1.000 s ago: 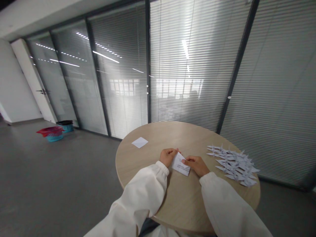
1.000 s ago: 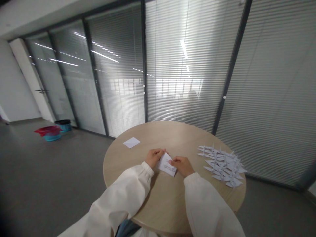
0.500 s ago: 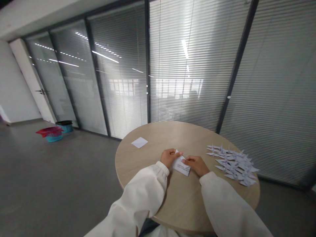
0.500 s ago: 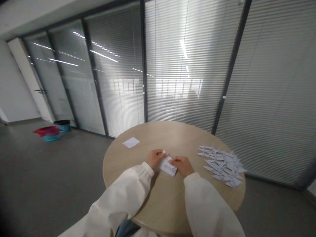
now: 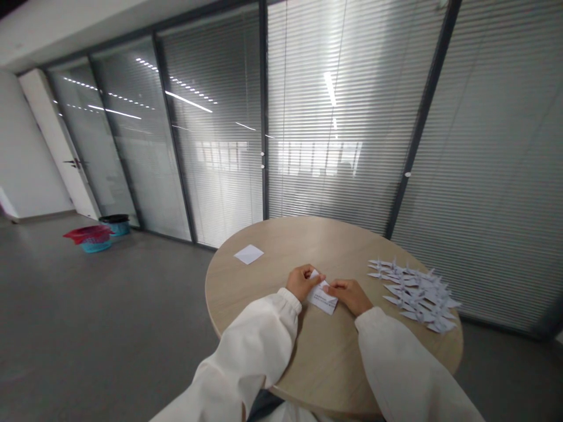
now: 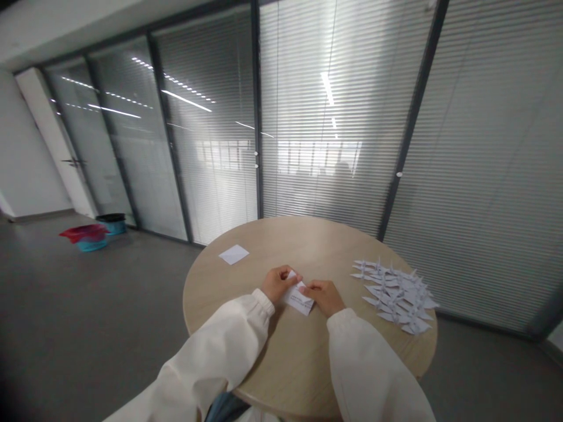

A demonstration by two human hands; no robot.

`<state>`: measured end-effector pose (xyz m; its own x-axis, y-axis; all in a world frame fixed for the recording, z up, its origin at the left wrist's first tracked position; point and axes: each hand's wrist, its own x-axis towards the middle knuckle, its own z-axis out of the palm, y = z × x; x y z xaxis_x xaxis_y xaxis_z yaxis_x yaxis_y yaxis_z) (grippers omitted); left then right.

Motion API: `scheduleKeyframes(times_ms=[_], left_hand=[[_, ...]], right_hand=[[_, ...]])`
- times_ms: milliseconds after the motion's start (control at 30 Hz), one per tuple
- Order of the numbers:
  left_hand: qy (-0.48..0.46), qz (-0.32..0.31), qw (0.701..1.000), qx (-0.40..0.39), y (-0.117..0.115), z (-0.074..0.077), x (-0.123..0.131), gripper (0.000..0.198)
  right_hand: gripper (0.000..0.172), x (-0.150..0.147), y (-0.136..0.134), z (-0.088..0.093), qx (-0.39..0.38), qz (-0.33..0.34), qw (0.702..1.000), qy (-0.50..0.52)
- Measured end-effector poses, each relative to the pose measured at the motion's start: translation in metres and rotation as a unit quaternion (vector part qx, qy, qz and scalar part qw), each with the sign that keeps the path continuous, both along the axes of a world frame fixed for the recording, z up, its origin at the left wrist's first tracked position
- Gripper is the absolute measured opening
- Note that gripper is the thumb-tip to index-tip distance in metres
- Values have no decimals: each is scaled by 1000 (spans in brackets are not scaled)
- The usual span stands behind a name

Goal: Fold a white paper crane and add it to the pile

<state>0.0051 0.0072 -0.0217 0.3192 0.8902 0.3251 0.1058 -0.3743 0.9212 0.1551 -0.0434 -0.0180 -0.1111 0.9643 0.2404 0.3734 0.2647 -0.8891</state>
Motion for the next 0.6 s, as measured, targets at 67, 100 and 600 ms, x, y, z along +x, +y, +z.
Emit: scheduleKeyframes(times_ms=[67, 100, 600], left_hand=[[2, -1, 1000, -5, 1, -1, 0, 30], [3, -1, 1000, -5, 1, -1, 0, 30], [-34, -41, 998, -43, 0, 0, 2, 29]], right_hand=[[32, 0, 1, -1, 1, -3, 1000, 0], [32, 1, 2, -2, 2, -5, 1000, -1], [29, 0, 1, 0, 45, -32, 998, -32]])
